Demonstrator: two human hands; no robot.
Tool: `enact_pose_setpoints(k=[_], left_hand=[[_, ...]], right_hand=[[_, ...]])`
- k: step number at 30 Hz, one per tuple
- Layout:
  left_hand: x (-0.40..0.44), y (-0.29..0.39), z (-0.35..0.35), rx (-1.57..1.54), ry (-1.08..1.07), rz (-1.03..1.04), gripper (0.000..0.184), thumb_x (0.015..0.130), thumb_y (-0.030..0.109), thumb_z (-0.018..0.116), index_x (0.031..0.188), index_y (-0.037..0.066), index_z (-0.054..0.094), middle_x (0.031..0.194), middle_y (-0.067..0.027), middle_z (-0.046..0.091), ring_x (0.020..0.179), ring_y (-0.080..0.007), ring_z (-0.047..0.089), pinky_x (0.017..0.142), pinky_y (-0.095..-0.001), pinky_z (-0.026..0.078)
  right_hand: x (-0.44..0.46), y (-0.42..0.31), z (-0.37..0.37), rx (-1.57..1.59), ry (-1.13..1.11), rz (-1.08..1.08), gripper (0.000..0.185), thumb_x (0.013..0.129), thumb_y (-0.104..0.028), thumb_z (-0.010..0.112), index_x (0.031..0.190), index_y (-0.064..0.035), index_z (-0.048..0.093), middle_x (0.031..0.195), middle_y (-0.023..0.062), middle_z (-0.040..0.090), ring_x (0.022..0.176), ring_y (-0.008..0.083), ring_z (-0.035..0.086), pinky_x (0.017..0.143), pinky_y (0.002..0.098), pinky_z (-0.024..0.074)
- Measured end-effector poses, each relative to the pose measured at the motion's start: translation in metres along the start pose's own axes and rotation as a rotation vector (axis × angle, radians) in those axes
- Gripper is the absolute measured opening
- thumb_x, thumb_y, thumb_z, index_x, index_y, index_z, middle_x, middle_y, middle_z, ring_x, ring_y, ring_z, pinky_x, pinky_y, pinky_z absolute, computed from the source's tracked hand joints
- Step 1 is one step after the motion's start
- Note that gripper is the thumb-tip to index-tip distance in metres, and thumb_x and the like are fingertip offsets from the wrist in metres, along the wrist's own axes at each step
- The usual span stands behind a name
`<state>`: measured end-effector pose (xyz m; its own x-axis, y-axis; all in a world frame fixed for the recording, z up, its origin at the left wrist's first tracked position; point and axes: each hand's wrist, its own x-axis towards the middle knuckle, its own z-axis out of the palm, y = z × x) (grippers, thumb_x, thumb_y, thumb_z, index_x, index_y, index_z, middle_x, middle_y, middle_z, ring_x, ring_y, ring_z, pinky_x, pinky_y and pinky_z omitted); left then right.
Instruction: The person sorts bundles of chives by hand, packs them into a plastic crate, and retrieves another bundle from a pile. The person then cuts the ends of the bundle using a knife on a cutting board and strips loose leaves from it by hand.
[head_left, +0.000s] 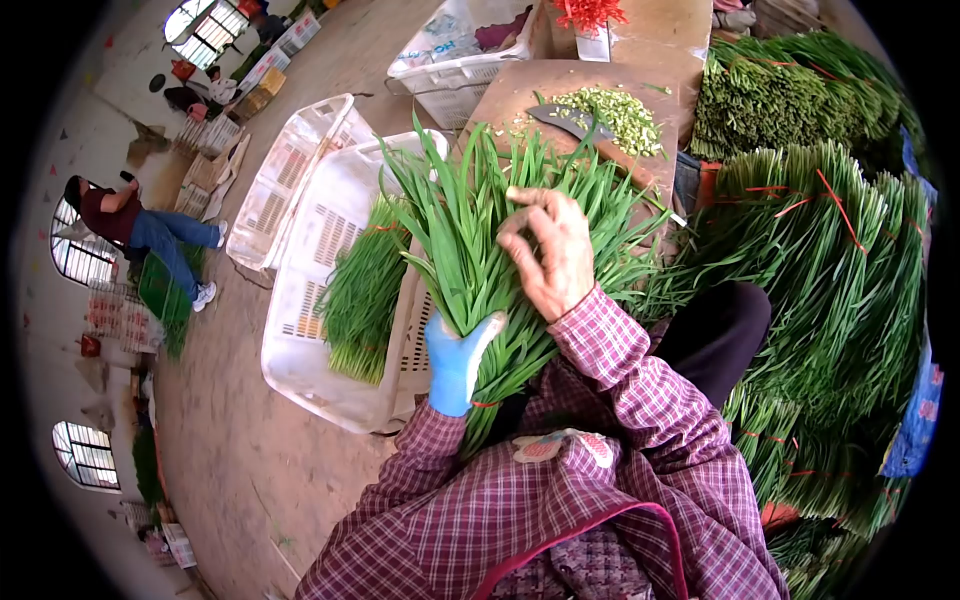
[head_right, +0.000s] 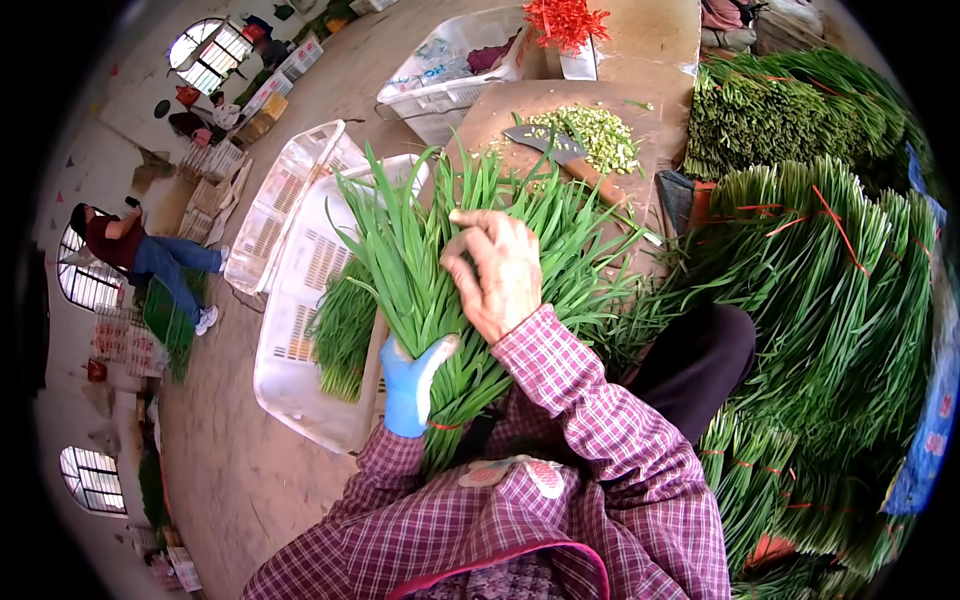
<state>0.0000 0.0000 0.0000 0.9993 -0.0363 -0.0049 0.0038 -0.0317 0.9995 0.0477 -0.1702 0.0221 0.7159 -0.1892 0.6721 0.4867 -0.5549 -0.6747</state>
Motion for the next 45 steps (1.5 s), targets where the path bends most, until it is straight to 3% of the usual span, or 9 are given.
enact_pose_setpoints(k=[3, 7, 12, 16, 20, 31, 35, 41, 45], left_hand=[[0.000, 0.001, 0.012, -0.029, 0.000, -0.003, 0.031, 0.082, -0.001, 0.069, 0.112, -0.004, 0.060, 0.099, -0.0090, 0.068, 0.082, -0.0142, 0.066, 0.076, -0.0257, 0.055], [-0.004, 0.011, 0.008, -0.023, -0.020, -0.042, 0.029, 0.082, 0.000, 0.070, 0.109, -0.004, 0.062, 0.096, -0.0083, 0.068, 0.081, -0.0139, 0.066, 0.075, -0.0256, 0.055], [-0.007, 0.011, 0.005, -0.005, -0.050, -0.037, 0.031, 0.082, 0.002, 0.071, 0.111, -0.004, 0.062, 0.098, -0.0087, 0.068, 0.082, -0.0133, 0.065, 0.076, -0.0255, 0.054], [-0.011, 0.019, 0.009, -0.044, -0.029, -0.062, 0.034, 0.081, 0.000, 0.070, 0.114, -0.005, 0.061, 0.100, -0.0088, 0.067, 0.085, -0.0137, 0.065, 0.078, -0.0258, 0.054], [-0.011, 0.021, 0.007, -0.048, -0.040, -0.081, 0.034, 0.082, 0.000, 0.070, 0.114, -0.005, 0.060, 0.100, -0.0091, 0.067, 0.085, -0.0140, 0.065, 0.078, -0.0259, 0.054], [-0.010, 0.020, 0.005, 0.005, -0.051, -0.089, 0.030, 0.083, 0.000, 0.068, 0.111, -0.005, 0.062, 0.098, -0.0081, 0.068, 0.082, -0.0129, 0.065, 0.075, -0.0247, 0.054], [-0.011, 0.020, 0.005, 0.025, -0.058, -0.065, 0.028, 0.083, 0.001, 0.067, 0.110, -0.005, 0.062, 0.096, -0.0082, 0.068, 0.082, -0.0128, 0.065, 0.074, -0.0247, 0.053], [-0.010, 0.018, 0.003, 0.020, -0.063, -0.068, 0.026, 0.083, 0.002, 0.067, 0.108, -0.004, 0.063, 0.094, -0.0080, 0.068, 0.081, -0.0124, 0.065, 0.075, -0.0251, 0.053], [-0.011, 0.022, 0.005, 0.043, -0.059, -0.062, 0.030, 0.081, 0.002, 0.069, 0.110, -0.004, 0.062, 0.096, -0.0080, 0.068, 0.081, -0.0131, 0.065, 0.075, -0.0254, 0.053]], right_hand=[[0.024, 0.020, -0.025, 0.050, 0.213, 0.016, 0.015, 0.087, -0.020, 0.065, 0.086, -0.0056, 0.062, 0.107, 0.0107, 0.064, 0.097, 0.0285, 0.056, 0.088, 0.0393, 0.0441], [0.043, 0.031, -0.060, 0.165, 0.097, 0.235, 0.027, 0.089, -0.024, 0.066, 0.102, -0.0002, 0.063, 0.085, 0.0127, 0.064, 0.077, 0.0258, 0.058, 0.075, 0.0367, 0.0466], [0.056, 0.024, -0.052, 0.296, -0.106, 0.188, 0.024, 0.084, -0.019, 0.068, 0.102, -0.0033, 0.068, 0.094, 0.0158, 0.068, 0.087, 0.0267, 0.067, 0.075, 0.0356, 0.0511], [0.060, 0.035, -0.038, 0.166, -0.364, 0.167, 0.029, 0.083, -0.034, 0.069, 0.103, -0.0138, 0.072, 0.090, 0.0172, 0.064, 0.091, 0.0342, 0.062, 0.083, 0.0452, 0.0480], [0.060, 0.037, -0.034, 0.042, -0.389, 0.120, 0.029, 0.080, -0.039, 0.072, 0.102, -0.0188, 0.073, 0.094, 0.0175, 0.059, 0.103, 0.0351, 0.055, 0.092, 0.0458, 0.0432], [0.053, 0.022, -0.032, 0.106, -0.455, 0.118, 0.052, 0.070, -0.052, 0.078, 0.102, -0.0127, 0.068, 0.105, 0.0151, 0.058, 0.109, 0.0351, 0.053, 0.096, 0.0472, 0.0408], [0.049, 0.020, -0.030, 0.017, -0.452, 0.148, 0.049, 0.069, -0.050, 0.078, 0.096, -0.0102, 0.067, 0.104, 0.0146, 0.058, 0.107, 0.0352, 0.053, 0.096, 0.0477, 0.0409], [0.040, 0.019, -0.030, 0.039, -0.369, 0.128, 0.034, 0.073, -0.025, 0.075, 0.094, -0.0012, 0.062, 0.094, 0.0168, 0.059, 0.097, 0.0349, 0.055, 0.087, 0.0423, 0.0435], [0.039, 0.020, -0.029, 0.189, -0.374, 0.171, 0.028, 0.074, -0.020, 0.074, 0.092, -0.0017, 0.063, 0.091, 0.0163, 0.060, 0.094, 0.0331, 0.057, 0.086, 0.0410, 0.0440]])
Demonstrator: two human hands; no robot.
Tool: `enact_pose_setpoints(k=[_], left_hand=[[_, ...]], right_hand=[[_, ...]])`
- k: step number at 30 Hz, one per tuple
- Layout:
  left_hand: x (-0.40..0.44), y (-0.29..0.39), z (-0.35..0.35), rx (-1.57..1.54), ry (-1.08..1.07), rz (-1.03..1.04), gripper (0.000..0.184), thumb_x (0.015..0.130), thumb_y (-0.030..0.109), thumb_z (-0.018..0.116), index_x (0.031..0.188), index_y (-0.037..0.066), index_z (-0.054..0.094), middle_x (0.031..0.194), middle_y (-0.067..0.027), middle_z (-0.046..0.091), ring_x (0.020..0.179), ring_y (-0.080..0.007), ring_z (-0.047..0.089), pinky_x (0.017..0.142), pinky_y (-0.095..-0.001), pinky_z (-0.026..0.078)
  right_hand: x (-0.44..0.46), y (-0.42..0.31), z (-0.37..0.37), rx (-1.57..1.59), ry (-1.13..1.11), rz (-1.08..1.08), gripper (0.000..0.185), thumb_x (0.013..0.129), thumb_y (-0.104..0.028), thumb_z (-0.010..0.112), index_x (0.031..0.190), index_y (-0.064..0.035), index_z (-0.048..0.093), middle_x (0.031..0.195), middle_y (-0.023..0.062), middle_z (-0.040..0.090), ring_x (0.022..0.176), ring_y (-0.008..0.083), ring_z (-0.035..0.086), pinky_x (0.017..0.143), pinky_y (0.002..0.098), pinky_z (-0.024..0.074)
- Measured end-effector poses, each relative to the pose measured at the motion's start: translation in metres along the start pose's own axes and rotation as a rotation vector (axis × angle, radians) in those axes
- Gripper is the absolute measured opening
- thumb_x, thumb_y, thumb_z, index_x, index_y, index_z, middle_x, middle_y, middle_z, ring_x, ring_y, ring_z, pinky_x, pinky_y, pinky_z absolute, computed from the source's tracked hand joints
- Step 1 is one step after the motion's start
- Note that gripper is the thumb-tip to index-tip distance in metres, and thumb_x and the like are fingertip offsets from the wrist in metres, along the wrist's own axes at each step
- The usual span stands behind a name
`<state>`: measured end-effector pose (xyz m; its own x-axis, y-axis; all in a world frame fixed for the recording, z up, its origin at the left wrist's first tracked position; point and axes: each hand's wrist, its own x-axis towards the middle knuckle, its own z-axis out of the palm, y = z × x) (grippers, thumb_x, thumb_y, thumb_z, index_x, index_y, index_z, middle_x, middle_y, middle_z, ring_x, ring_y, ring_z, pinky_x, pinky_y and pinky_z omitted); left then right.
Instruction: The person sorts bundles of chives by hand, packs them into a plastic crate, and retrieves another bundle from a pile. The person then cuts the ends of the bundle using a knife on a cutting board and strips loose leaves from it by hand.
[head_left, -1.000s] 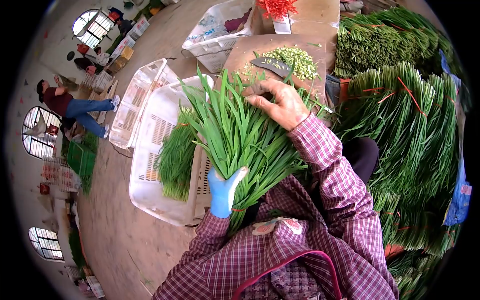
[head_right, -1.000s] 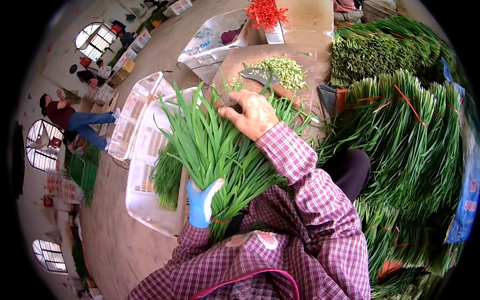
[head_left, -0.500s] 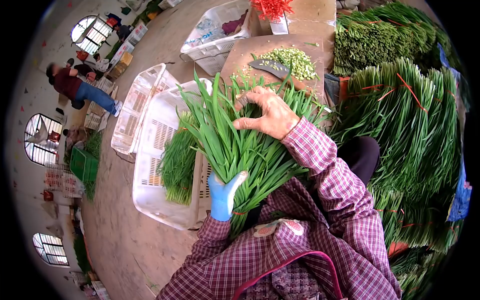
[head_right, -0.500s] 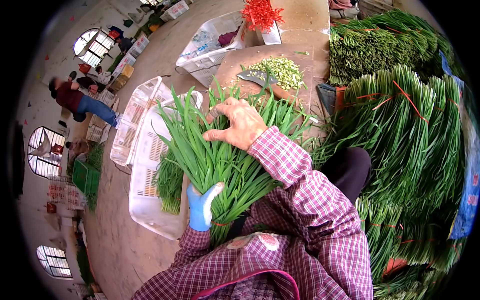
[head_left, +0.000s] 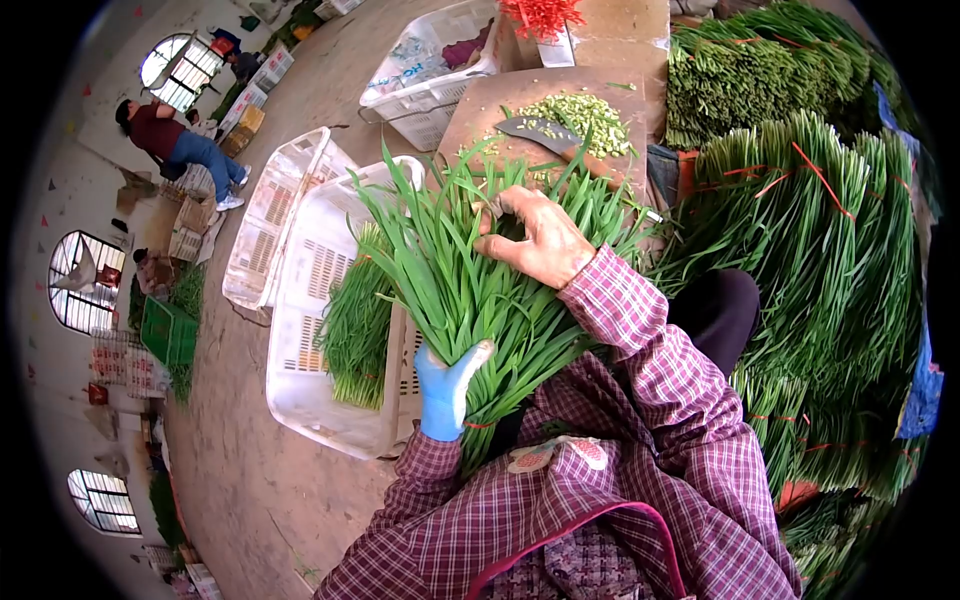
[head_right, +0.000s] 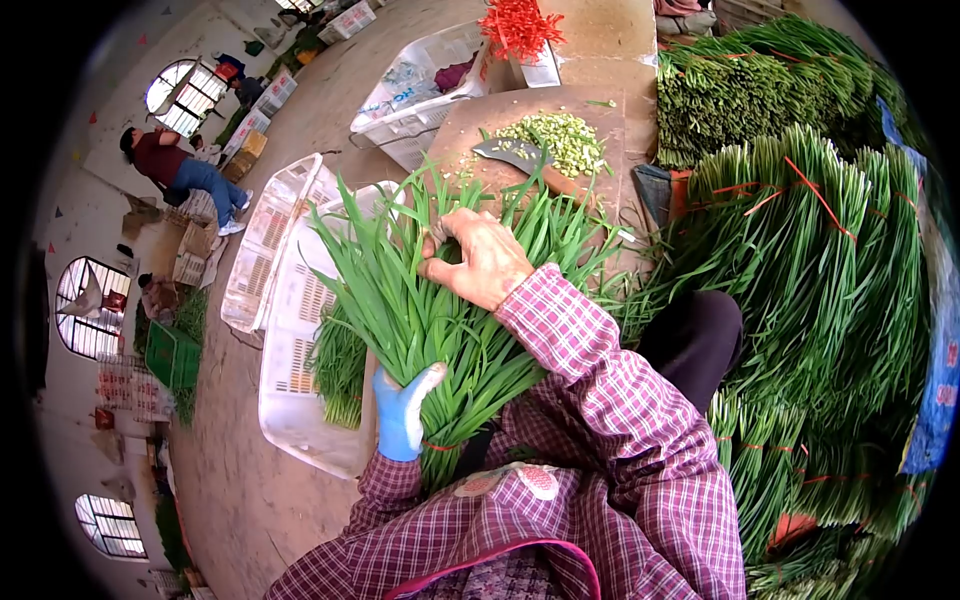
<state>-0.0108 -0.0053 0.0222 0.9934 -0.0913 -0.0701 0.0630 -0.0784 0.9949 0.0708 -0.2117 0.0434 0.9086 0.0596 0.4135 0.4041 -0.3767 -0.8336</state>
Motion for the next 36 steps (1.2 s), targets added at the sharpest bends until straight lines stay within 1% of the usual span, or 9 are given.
enact_pose_setpoints(k=[3, 5, 14, 20, 24, 26, 28, 30, 36], left_hand=[[0.000, 0.001, 0.004, -0.027, 0.015, 0.033, 0.028, 0.081, 0.002, 0.069, 0.108, -0.005, 0.063, 0.095, -0.0081, 0.068, 0.079, -0.0130, 0.065, 0.072, -0.0250, 0.054], [0.000, 0.001, 0.003, -0.047, 0.025, 0.041, 0.023, 0.082, 0.001, 0.069, 0.104, -0.005, 0.064, 0.092, -0.0082, 0.069, 0.076, -0.0126, 0.065, 0.069, -0.0245, 0.054], [0.001, -0.002, 0.001, -0.061, 0.040, -0.007, 0.024, 0.082, 0.003, 0.070, 0.104, -0.004, 0.063, 0.091, -0.0079, 0.069, 0.075, -0.0124, 0.065, 0.068, -0.0241, 0.054], [0.002, 0.000, 0.001, -0.057, 0.021, 0.006, 0.025, 0.081, 0.003, 0.070, 0.105, -0.004, 0.063, 0.092, -0.0078, 0.068, 0.075, -0.0124, 0.065, 0.068, -0.0243, 0.054], [-0.001, -0.003, -0.004, -0.042, 0.003, -0.008, 0.030, 0.082, 0.002, 0.069, 0.110, -0.004, 0.061, 0.096, -0.0090, 0.068, 0.080, -0.0140, 0.066, 0.073, -0.0250, 0.054], [-0.003, -0.002, -0.006, -0.043, -0.012, -0.043, 0.034, 0.082, 0.002, 0.068, 0.115, -0.004, 0.060, 0.098, -0.0093, 0.068, 0.083, -0.0148, 0.066, 0.076, -0.0253, 0.053], [-0.003, 0.001, -0.005, -0.058, -0.012, -0.041, 0.028, 0.082, -0.001, 0.068, 0.109, -0.005, 0.061, 0.096, -0.0099, 0.067, 0.083, -0.0157, 0.066, 0.076, -0.0275, 0.057], [-0.005, -0.004, -0.005, -0.065, -0.018, -0.031, 0.031, 0.082, -0.001, 0.068, 0.111, -0.005, 0.060, 0.096, -0.0108, 0.068, 0.082, -0.0158, 0.067, 0.075, -0.0264, 0.057], [-0.006, -0.006, -0.002, -0.093, -0.023, -0.037, 0.035, 0.082, -0.002, 0.069, 0.115, -0.006, 0.058, 0.097, -0.0119, 0.068, 0.082, -0.0168, 0.069, 0.074, -0.0258, 0.058]], right_hand=[[0.002, 0.000, 0.001, 0.027, 0.003, 0.011, 0.026, 0.074, -0.018, 0.074, 0.092, -0.0024, 0.063, 0.091, 0.0161, 0.062, 0.092, 0.0318, 0.059, 0.085, 0.0401, 0.0448], [0.003, 0.002, 0.002, 0.034, 0.021, 0.013, 0.030, 0.073, -0.028, 0.075, 0.092, -0.0081, 0.066, 0.091, 0.0154, 0.063, 0.092, 0.0350, 0.059, 0.085, 0.0440, 0.0462], [0.005, 0.005, 0.007, 0.011, 0.074, 0.031, 0.045, 0.075, -0.035, 0.077, 0.105, -0.0026, 0.067, 0.094, 0.0163, 0.065, 0.089, 0.0346, 0.060, 0.080, 0.0429, 0.0488], [0.000, 0.001, 0.015, 0.209, 0.165, 0.061, 0.033, 0.077, -0.025, 0.076, 0.099, -0.0015, 0.070, 0.095, 0.0163, 0.067, 0.093, 0.0328, 0.062, 0.085, 0.0409, 0.0479], [0.007, 0.010, 0.015, 0.806, 0.472, 0.146, 0.022, 0.084, -0.017, 0.074, 0.101, -0.0026, 0.070, 0.092, 0.0070, 0.070, 0.084, 0.0164, 0.062, 0.078, 0.0341, 0.0485], [0.013, -0.002, -0.014, 0.783, 0.546, 0.206, 0.023, 0.089, -0.022, 0.071, 0.099, -0.0013, 0.070, 0.082, -0.0013, 0.067, 0.073, 0.0077, 0.057, 0.069, 0.0251, 0.0467], [0.018, 0.002, -0.039, 0.516, 0.470, 0.188, 0.027, 0.091, -0.026, 0.067, 0.098, -0.0003, 0.070, 0.084, 0.0010, 0.068, 0.077, 0.0090, 0.059, 0.073, 0.0256, 0.0477], [0.027, 0.010, -0.050, 0.589, 0.455, 0.132, 0.034, 0.093, -0.032, 0.064, 0.100, 0.0010, 0.070, 0.083, 0.0035, 0.068, 0.084, 0.0101, 0.060, 0.079, 0.0268, 0.0484], [0.038, 0.008, -0.059, 0.026, 0.114, 0.054, 0.043, 0.083, -0.042, 0.068, 0.105, -0.0051, 0.071, 0.105, 0.0206, 0.066, 0.098, 0.0318, 0.063, 0.089, 0.0408, 0.0492]])
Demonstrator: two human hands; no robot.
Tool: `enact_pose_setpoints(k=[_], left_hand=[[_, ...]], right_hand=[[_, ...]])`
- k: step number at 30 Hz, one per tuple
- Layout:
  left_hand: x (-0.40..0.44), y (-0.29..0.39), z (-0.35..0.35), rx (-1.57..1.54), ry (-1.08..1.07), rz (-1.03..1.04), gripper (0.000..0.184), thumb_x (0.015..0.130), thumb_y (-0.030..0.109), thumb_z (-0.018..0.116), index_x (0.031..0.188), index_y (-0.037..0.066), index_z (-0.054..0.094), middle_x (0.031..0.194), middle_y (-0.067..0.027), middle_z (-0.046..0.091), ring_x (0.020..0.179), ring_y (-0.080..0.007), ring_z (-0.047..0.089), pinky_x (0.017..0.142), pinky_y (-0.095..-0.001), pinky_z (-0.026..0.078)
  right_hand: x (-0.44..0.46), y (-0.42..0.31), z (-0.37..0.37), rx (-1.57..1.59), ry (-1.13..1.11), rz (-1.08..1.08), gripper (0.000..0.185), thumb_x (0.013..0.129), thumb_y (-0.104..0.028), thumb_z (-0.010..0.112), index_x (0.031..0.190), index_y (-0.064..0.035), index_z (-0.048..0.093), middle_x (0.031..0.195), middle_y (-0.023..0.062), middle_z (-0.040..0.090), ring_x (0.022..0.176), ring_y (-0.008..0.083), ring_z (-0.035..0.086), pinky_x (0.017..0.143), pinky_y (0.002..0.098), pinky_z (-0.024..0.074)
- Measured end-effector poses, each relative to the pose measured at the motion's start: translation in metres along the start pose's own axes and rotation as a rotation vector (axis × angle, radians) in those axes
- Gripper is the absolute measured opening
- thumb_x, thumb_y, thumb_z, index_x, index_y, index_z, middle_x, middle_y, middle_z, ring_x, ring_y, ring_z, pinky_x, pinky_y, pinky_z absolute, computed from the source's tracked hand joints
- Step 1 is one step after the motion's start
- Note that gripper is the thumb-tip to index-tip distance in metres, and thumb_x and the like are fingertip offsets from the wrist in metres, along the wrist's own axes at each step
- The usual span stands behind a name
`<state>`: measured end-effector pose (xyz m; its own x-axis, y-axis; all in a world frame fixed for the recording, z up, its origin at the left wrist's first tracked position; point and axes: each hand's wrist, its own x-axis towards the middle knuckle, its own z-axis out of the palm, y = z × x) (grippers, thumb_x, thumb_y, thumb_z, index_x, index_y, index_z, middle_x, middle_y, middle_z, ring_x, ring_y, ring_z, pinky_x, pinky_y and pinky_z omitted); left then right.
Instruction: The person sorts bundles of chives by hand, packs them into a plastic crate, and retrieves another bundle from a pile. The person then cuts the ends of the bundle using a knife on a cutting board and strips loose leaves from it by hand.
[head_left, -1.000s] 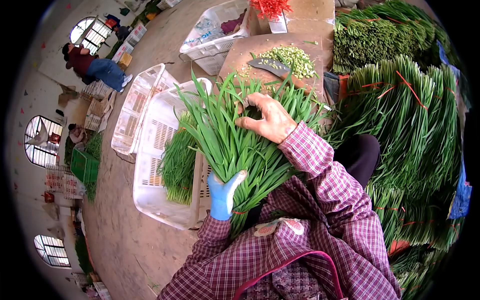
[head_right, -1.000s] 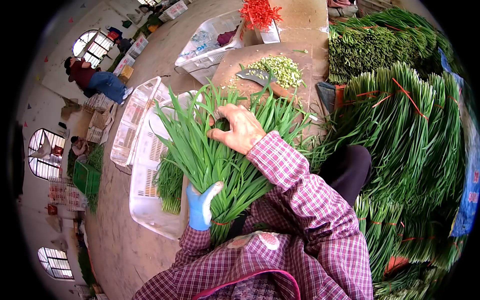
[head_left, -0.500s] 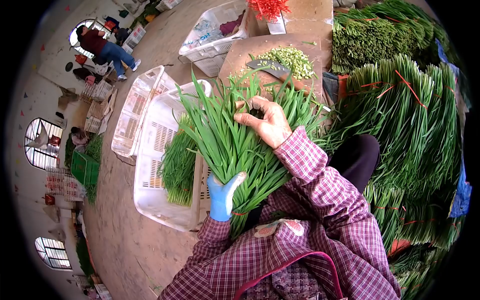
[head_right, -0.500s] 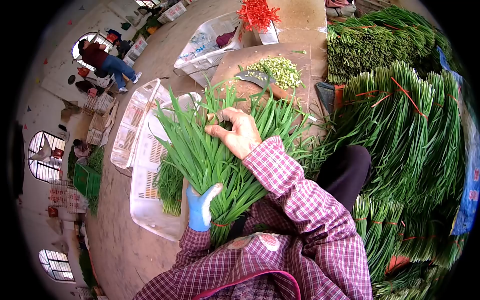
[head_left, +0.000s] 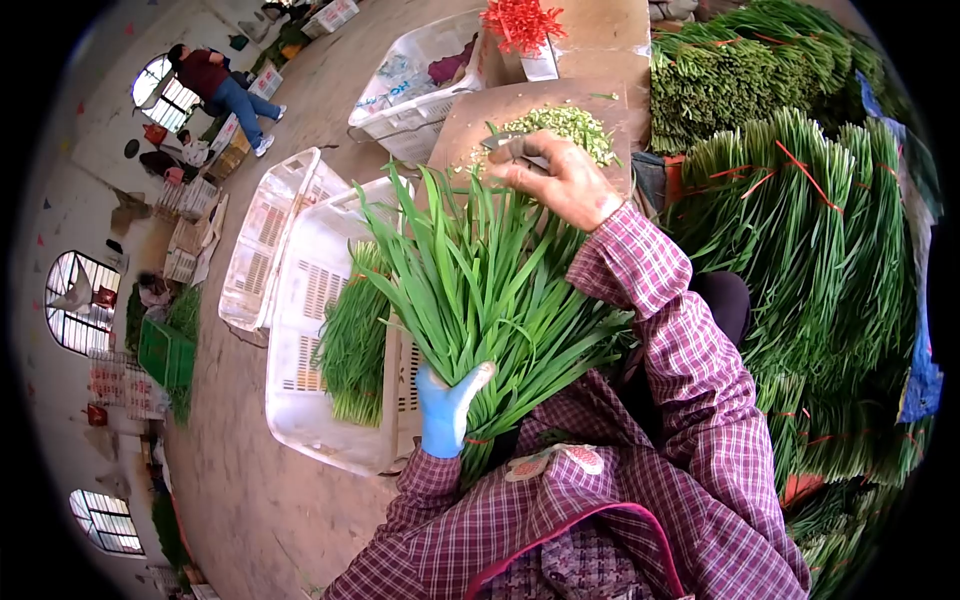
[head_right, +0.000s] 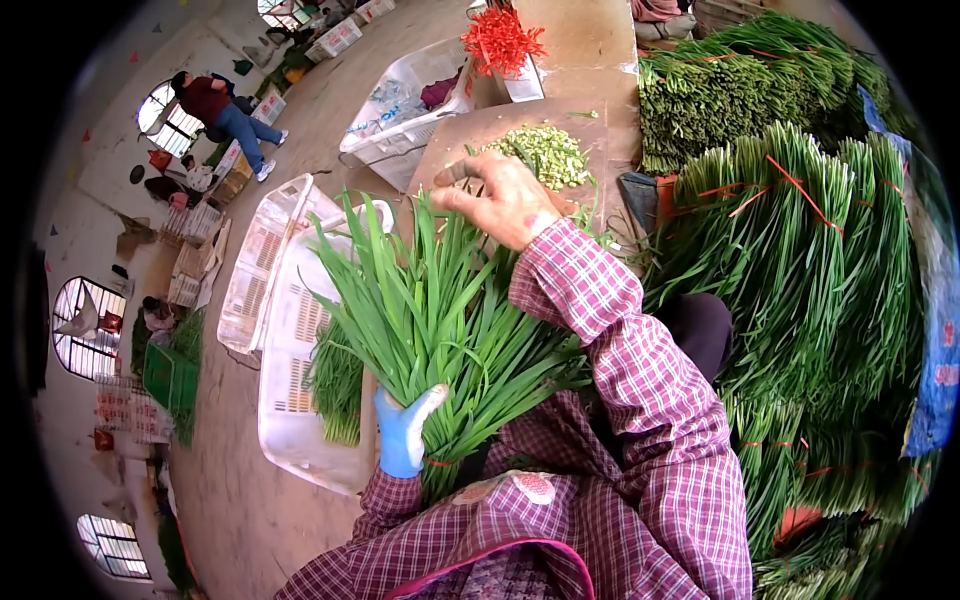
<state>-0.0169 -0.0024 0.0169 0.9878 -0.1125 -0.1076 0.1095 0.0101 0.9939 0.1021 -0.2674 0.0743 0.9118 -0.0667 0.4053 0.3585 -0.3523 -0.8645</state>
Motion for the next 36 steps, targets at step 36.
enact_pose_setpoints(k=[36], left_hand=[[0.032, -0.037, 0.006, 0.150, -0.085, 0.146, 0.043, 0.077, 0.001, 0.075, 0.117, -0.002, 0.060, 0.105, -0.0070, 0.067, 0.094, -0.0140, 0.063, 0.083, -0.0285, 0.051]], right_hand=[[-0.090, -0.039, 0.054, -0.057, -0.091, -0.072, 0.022, 0.079, -0.018, 0.072, 0.096, -0.0059, 0.066, 0.083, 0.0091, 0.068, 0.074, 0.0284, 0.065, 0.066, 0.0377, 0.0502]])
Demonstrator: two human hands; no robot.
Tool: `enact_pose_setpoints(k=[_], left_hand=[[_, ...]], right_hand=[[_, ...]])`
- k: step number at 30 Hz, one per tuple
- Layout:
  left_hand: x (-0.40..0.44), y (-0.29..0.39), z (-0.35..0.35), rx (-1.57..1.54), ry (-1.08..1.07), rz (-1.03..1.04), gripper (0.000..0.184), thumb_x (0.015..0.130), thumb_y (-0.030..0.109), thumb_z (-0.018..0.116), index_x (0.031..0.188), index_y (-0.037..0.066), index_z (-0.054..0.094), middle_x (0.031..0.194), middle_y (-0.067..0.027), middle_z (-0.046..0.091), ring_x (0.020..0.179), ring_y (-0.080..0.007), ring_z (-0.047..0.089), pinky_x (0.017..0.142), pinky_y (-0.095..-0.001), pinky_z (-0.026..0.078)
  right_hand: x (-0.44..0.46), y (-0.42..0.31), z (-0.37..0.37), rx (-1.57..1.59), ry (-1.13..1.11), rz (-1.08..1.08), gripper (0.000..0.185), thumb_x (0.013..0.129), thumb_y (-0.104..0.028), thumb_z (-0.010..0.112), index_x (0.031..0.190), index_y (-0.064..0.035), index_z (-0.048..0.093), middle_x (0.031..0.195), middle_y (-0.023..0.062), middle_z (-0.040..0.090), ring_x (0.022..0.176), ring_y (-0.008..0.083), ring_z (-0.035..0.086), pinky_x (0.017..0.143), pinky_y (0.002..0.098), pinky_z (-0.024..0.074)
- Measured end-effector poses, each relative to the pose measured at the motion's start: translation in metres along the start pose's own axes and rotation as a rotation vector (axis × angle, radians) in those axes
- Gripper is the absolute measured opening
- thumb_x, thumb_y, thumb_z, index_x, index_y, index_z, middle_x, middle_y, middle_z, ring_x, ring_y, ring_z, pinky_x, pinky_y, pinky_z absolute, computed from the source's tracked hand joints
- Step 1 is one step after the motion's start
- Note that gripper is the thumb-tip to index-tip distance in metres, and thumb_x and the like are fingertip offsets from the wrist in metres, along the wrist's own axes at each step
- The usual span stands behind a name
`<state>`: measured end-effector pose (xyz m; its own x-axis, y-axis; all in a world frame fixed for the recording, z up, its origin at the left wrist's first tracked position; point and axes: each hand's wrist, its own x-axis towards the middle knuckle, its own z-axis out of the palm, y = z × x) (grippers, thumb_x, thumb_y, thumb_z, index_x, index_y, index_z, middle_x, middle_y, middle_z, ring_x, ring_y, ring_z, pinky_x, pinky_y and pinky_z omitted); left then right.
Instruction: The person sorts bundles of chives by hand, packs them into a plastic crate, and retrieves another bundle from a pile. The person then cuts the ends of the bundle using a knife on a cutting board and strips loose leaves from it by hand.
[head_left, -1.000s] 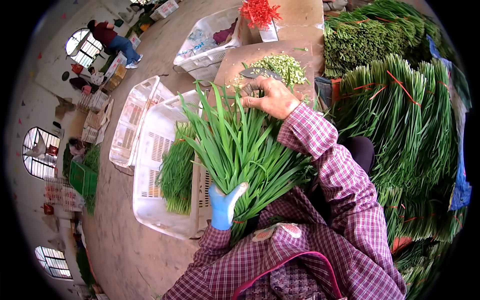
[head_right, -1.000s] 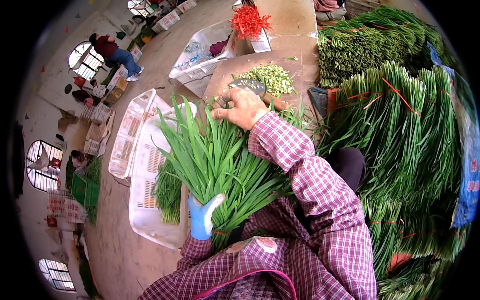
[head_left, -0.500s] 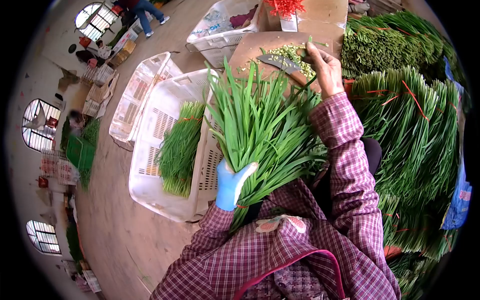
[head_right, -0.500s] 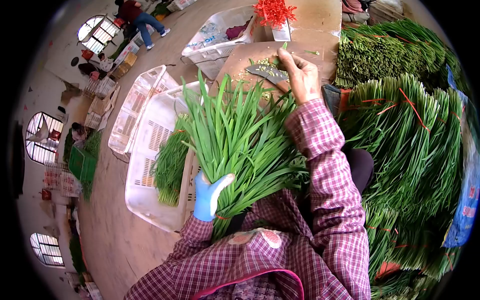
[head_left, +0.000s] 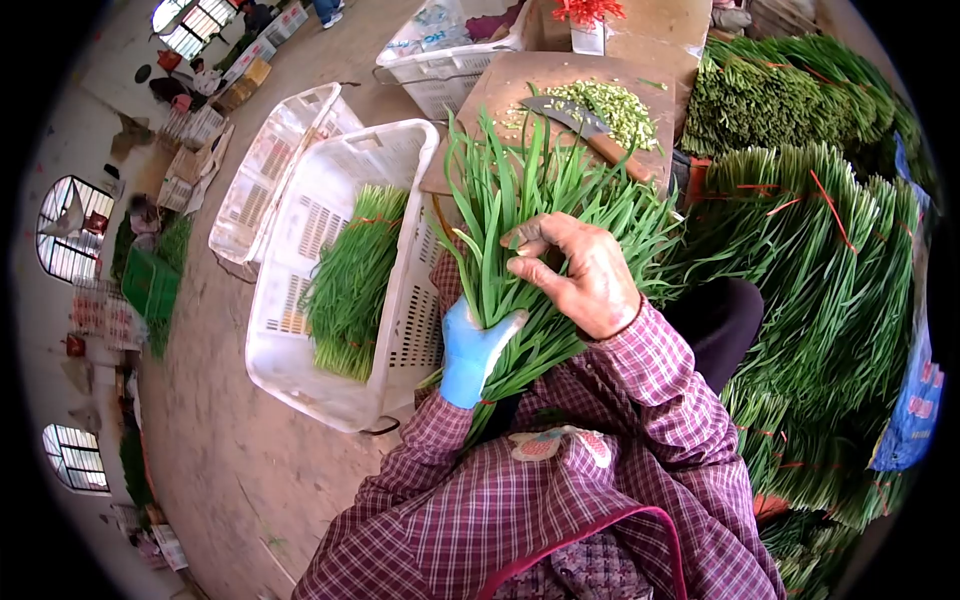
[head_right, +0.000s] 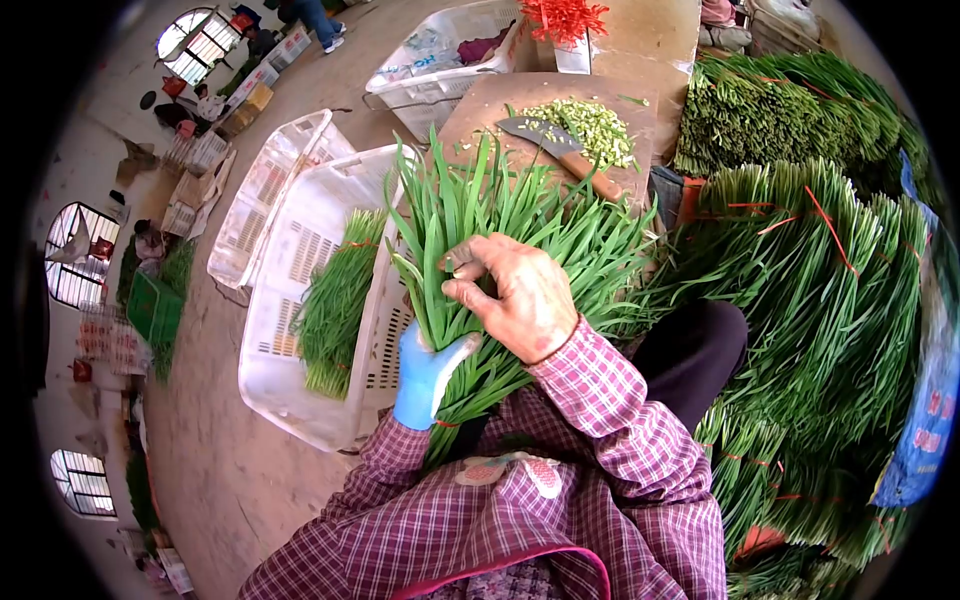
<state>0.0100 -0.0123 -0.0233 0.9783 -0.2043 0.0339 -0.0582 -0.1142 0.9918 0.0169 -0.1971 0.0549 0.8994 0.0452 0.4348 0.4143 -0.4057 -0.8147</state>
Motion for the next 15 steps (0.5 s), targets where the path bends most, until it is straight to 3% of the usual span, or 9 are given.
enact_pose_setpoints(k=[4, 7, 12, 15], left_hand=[[0.001, -0.005, 0.002, -0.038, 0.008, -0.017, 0.045, 0.076, 0.004, 0.076, 0.118, -0.001, 0.059, 0.106, -0.0072, 0.068, 0.097, -0.0140, 0.063, 0.085, -0.0292, 0.050], [0.003, -0.012, 0.003, 0.079, 0.017, 0.087, 0.049, 0.076, 0.008, 0.078, 0.120, 0.000, 0.058, 0.110, -0.0091, 0.069, 0.099, -0.0147, 0.064, 0.086, -0.0297, 0.051], [0.001, -0.008, 0.005, 0.139, 0.031, 0.025, 0.051, 0.076, 0.012, 0.081, 0.120, 0.001, 0.058, 0.105, -0.0090, 0.070, 0.096, -0.0156, 0.066, 0.083, -0.0301, 0.052], [0.001, -0.002, 0.007, 0.214, 0.044, 0.055, 0.051, 0.075, 0.010, 0.080, 0.120, 0.001, 0.058, 0.104, -0.0091, 0.070, 0.096, -0.0155, 0.066, 0.084, -0.0301, 0.052]], right_hand=[[0.000, -0.011, 0.001, 0.058, 0.040, 0.015, 0.020, 0.080, -0.017, 0.071, 0.095, -0.0059, 0.065, 0.082, 0.0077, 0.066, 0.074, 0.0292, 0.064, 0.065, 0.0377, 0.0496], [0.001, -0.020, 0.006, -0.099, 0.051, -0.011, 0.025, 0.078, -0.021, 0.073, 0.094, -0.0065, 0.062, 0.081, 0.0073, 0.063, 0.073, 0.0300, 0.064, 0.062, 0.0403, 0.0487], [0.000, -0.013, 0.021, -0.356, -0.016, 0.028, 0.035, 0.072, -0.026, 0.079, 0.094, -0.0076, 0.060, 0.081, 0.0070, 0.061, 0.071, 0.0305, 0.064, 0.061, 0.0424, 0.0486], [-0.002, -0.013, 0.020, -0.302, -0.034, 0.055, 0.036, 0.071, -0.027, 0.079, 0.093, -0.0076, 0.060, 0.080, 0.0062, 0.062, 0.072, 0.0300, 0.065, 0.060, 0.0418, 0.0488]])
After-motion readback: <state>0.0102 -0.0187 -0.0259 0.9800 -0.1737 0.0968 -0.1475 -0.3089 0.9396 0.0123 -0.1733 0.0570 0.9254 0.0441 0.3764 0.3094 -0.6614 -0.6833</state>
